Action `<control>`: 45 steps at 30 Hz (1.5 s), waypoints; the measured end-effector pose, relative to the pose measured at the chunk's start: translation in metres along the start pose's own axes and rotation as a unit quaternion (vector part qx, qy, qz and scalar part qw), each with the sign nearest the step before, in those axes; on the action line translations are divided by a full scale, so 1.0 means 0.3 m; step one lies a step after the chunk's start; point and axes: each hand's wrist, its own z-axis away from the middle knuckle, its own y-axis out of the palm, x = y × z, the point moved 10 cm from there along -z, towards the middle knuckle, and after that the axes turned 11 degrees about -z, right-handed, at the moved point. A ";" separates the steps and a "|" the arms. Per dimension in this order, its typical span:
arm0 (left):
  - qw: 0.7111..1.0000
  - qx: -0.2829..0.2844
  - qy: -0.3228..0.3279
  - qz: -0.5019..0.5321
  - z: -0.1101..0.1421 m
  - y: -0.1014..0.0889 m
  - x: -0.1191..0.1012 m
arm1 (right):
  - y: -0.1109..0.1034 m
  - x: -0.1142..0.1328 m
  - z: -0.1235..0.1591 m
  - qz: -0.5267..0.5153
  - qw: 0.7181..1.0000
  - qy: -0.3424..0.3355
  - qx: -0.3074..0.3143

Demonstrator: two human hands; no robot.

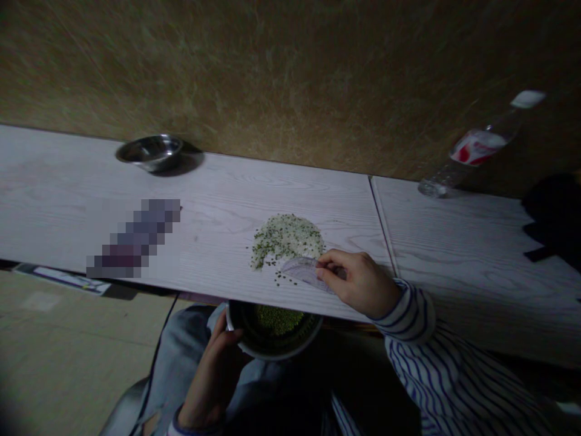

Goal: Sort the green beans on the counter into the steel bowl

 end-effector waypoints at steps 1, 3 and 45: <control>1.000 0.000 0.001 0.000 0.000 -0.001 -0.001 | 0.001 -0.001 -0.001 -0.003 1.000 -0.001 0.000; 1.000 0.001 0.004 -0.002 -0.002 -0.002 -0.003 | 0.000 -0.001 -0.001 -0.008 1.000 -0.002 -0.001; 1.000 0.012 0.004 -0.008 0.002 -0.006 -0.007 | 0.038 0.016 -0.079 0.008 1.000 0.007 -0.021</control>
